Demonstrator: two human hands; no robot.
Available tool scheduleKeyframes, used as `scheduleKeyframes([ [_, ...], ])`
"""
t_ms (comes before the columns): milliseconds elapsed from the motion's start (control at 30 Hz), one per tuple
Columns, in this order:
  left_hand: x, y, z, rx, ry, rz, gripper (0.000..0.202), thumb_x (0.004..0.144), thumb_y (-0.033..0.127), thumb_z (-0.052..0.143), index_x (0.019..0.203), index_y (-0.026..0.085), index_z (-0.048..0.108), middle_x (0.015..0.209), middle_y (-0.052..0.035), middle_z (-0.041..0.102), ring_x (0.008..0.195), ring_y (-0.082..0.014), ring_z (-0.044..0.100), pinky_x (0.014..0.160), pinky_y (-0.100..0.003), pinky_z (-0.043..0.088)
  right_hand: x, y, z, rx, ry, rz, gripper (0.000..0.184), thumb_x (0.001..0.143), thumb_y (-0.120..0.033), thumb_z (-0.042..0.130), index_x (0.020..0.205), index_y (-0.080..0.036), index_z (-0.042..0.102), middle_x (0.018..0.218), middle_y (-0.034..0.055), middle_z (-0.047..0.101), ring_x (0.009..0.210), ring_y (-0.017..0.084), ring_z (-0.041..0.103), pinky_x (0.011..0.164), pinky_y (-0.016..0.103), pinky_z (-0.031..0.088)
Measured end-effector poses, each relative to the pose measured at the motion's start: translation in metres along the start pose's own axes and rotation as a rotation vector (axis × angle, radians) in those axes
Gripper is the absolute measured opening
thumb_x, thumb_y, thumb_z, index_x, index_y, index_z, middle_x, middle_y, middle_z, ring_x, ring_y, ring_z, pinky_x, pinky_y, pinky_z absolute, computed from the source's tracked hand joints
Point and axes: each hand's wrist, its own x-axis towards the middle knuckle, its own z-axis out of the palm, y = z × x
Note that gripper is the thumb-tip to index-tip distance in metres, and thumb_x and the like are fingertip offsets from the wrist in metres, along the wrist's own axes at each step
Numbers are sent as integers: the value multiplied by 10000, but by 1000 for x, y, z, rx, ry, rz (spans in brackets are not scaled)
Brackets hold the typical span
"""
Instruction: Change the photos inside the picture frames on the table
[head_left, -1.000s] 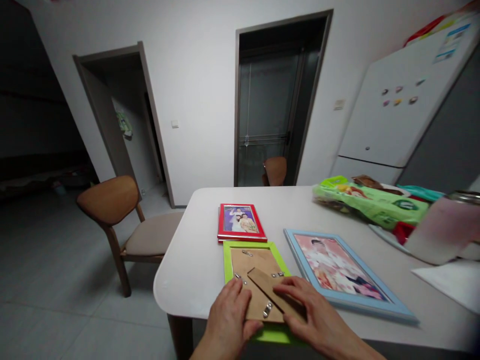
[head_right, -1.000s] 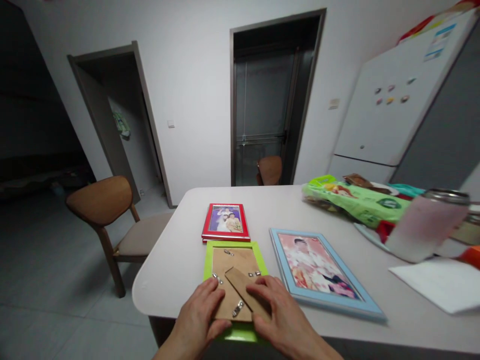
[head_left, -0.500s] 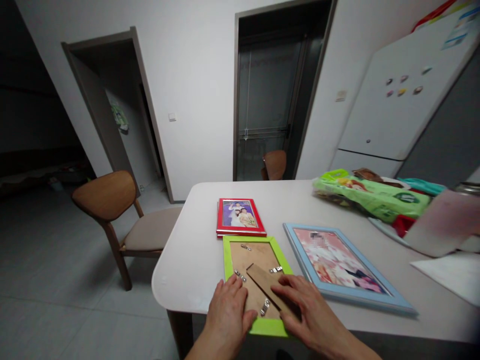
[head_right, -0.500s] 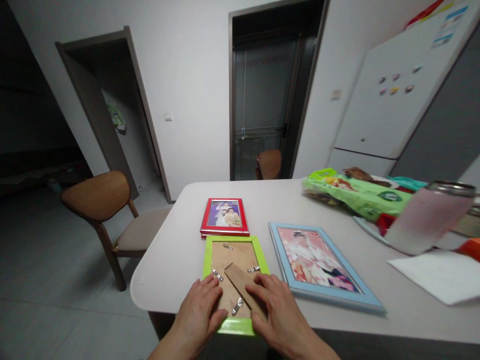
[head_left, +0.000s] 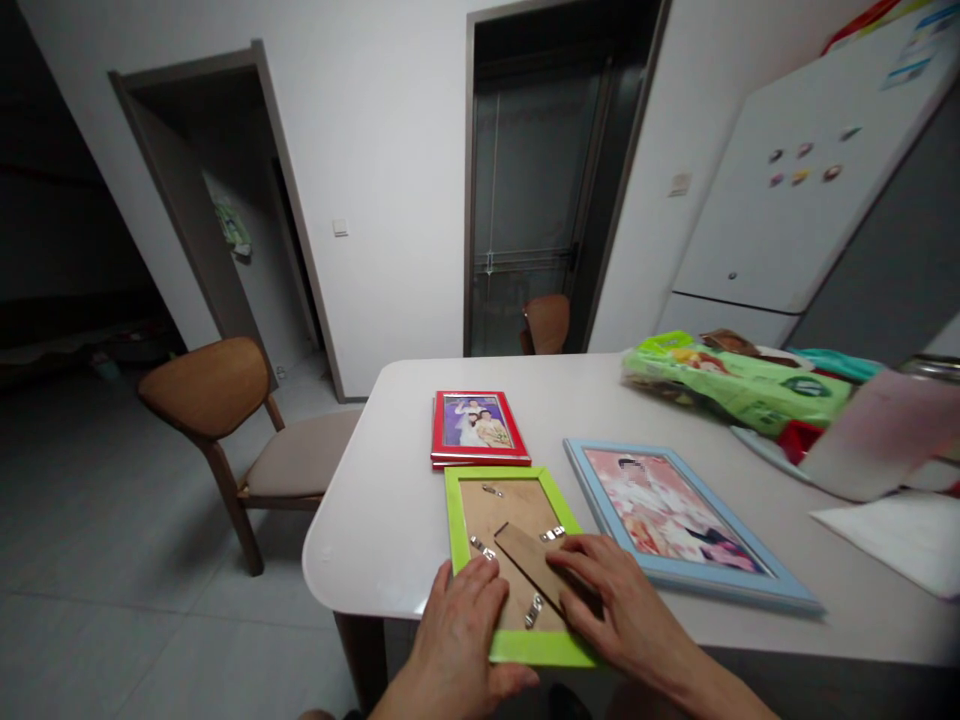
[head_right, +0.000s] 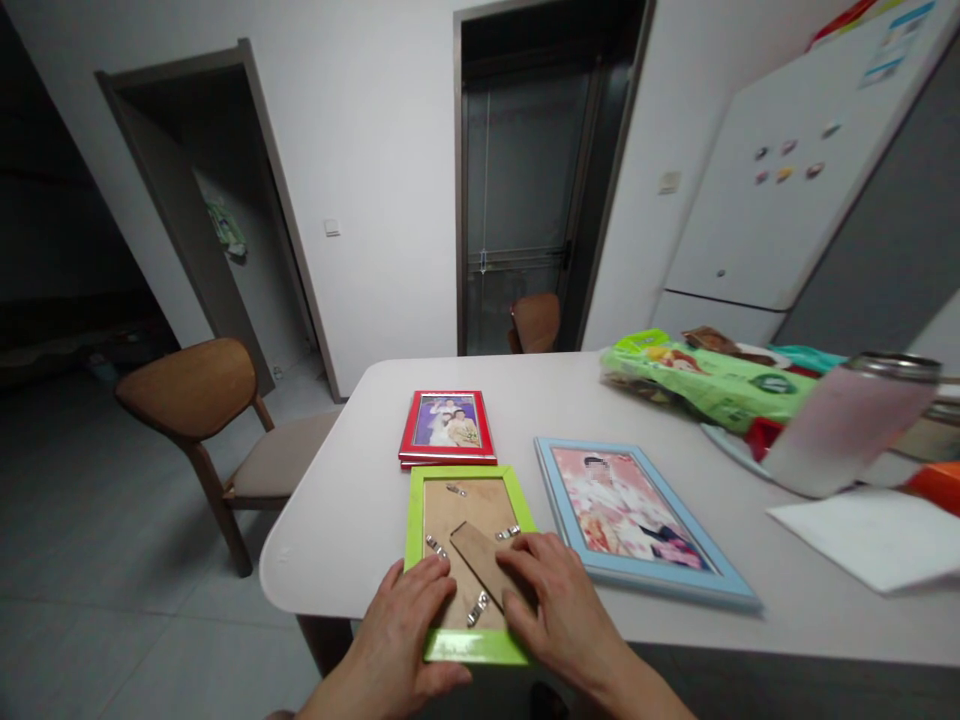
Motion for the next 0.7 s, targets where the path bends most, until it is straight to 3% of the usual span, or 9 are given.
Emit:
scheduleKeyframes([
  [233,3,4,-3,-7,12,-22,620,563,445,655,1090,185,457,1256,-96,403,1162,-244,333,976,-457,210,22,13,2,-188,4,116,316,757,-237,359,950,-169,601,902,97,532,825,199,464,757,340,356],
  [700,2,9,-6,28,10,-45,599,593,422,645,1090,147,457,1250,-124,404,1159,-251,338,964,-460,245,23,25,7,-133,10,54,304,755,-185,360,878,-150,636,910,109,532,863,199,480,780,331,380],
])
